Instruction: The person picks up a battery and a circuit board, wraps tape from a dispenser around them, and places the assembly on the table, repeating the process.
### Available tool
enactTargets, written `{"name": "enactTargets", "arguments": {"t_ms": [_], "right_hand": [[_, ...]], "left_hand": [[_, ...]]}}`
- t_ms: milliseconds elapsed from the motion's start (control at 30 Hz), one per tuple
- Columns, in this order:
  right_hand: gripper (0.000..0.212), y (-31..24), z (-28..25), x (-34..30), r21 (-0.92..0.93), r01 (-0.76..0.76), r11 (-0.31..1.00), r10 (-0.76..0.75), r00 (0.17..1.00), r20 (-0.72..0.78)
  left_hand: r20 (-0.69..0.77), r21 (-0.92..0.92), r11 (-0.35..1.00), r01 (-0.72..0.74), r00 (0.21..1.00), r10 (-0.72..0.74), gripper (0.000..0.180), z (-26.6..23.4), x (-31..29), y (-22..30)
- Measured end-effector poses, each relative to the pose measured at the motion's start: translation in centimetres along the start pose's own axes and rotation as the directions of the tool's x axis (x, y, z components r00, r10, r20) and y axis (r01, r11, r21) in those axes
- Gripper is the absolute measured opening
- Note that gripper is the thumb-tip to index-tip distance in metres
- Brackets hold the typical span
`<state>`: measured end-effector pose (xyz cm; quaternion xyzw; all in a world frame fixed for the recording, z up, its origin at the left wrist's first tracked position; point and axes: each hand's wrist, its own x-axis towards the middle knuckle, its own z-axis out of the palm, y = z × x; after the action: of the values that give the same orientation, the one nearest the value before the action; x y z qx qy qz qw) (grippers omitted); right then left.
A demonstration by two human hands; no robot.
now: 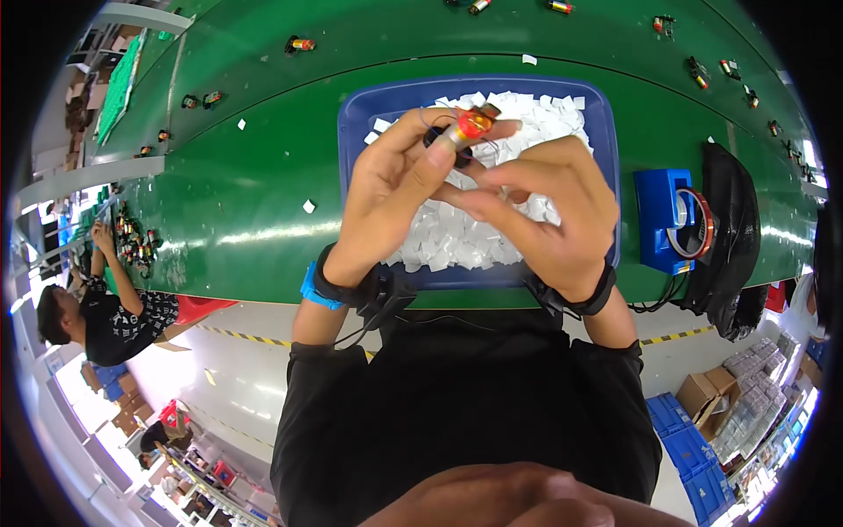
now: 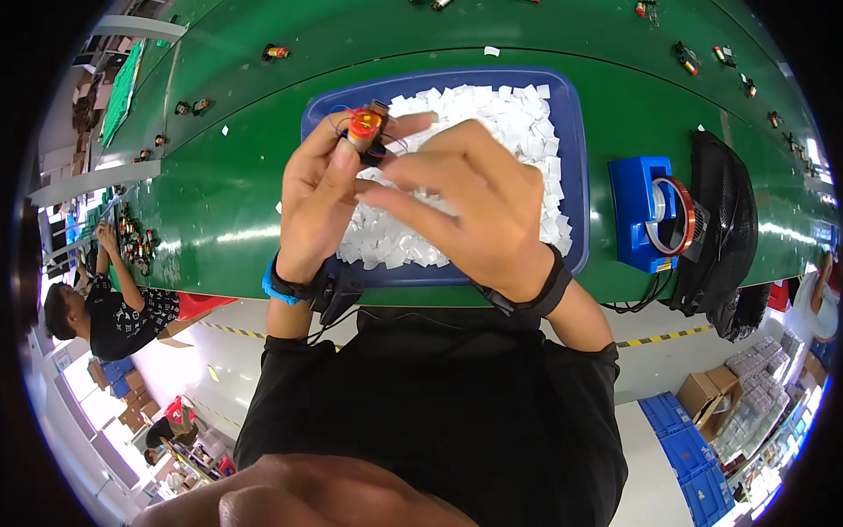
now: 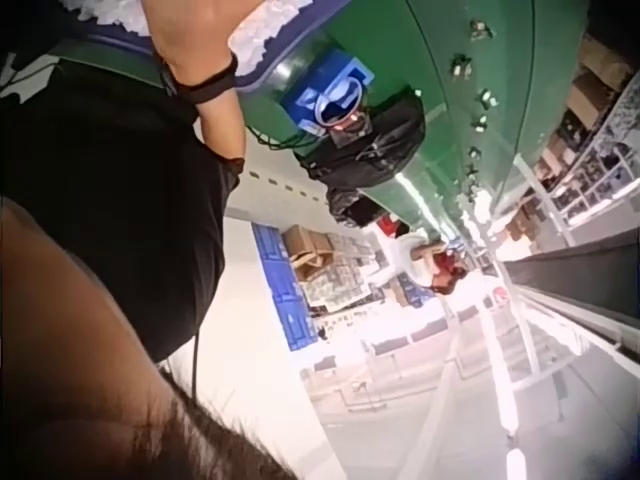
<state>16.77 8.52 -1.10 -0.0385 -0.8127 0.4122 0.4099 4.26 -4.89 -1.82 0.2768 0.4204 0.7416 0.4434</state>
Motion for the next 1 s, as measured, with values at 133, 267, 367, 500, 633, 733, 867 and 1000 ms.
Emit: {"name": "enactTargets", "arguments": {"t_ms": [133,267,367,500,633,733,867,1000], "right_hand": [[0.031,0.0,0.2,-0.1,-0.143,0.204,0.968,-0.204,0.979,0.019],[0.031,-0.2,-0.1,-0.1,-0.209,0.232,0.95,-0.224,0.973,0.062],[0.03,-0.4,-0.1,-0.2,-0.227,0.223,0.948,-0.219,0.975,0.045],[0.029,-0.3,0.1,-0.2,-0.19,0.115,0.975,-0.122,0.992,-0.021],[0.028,0.9,-0.2,-0.2,-0.233,0.251,0.939,-0.246,0.968,0.05],[0.027,0.9,-0.4,-0.2,-0.315,0.279,0.907,-0.25,0.959,0.132],[0.027,0.9,-0.4,-0.6,-0.344,0.296,0.891,-0.256,0.954,0.159],[0.027,1.0,-1.0,-0.6,-0.353,0.355,0.866,-0.289,0.93,0.227]], "left_hand": [[0.035,0.112,0.991,-0.068,0.997,0.064,0.035,-0.2,-0.4,-0.9],[0.071,0.06,0.997,-0.048,0.997,0.043,0.033,-0.1,-0.3,-0.5],[0.042,0.063,0.998,-0.03,0.999,0.027,0.032,0.6,-0.5,-0.4],[-0.046,0.258,0.957,-0.133,0.988,0.15,0.034,1.2,-0.7,-0.8],[-0.064,0.485,0.872,-0.068,0.992,0.113,0.03,0.8,-1.2,-0.6],[-0.108,0.307,0.946,0.103,0.991,-0.073,0.028,1.0,-1.1,0.2],[-0.06,0.185,0.958,0.22,0.975,-0.213,0.028,0.4,-0.9,0.3],[-0.081,0.217,0.931,0.294,0.956,-0.283,0.04,0.7,-0.7,0.7]]}}
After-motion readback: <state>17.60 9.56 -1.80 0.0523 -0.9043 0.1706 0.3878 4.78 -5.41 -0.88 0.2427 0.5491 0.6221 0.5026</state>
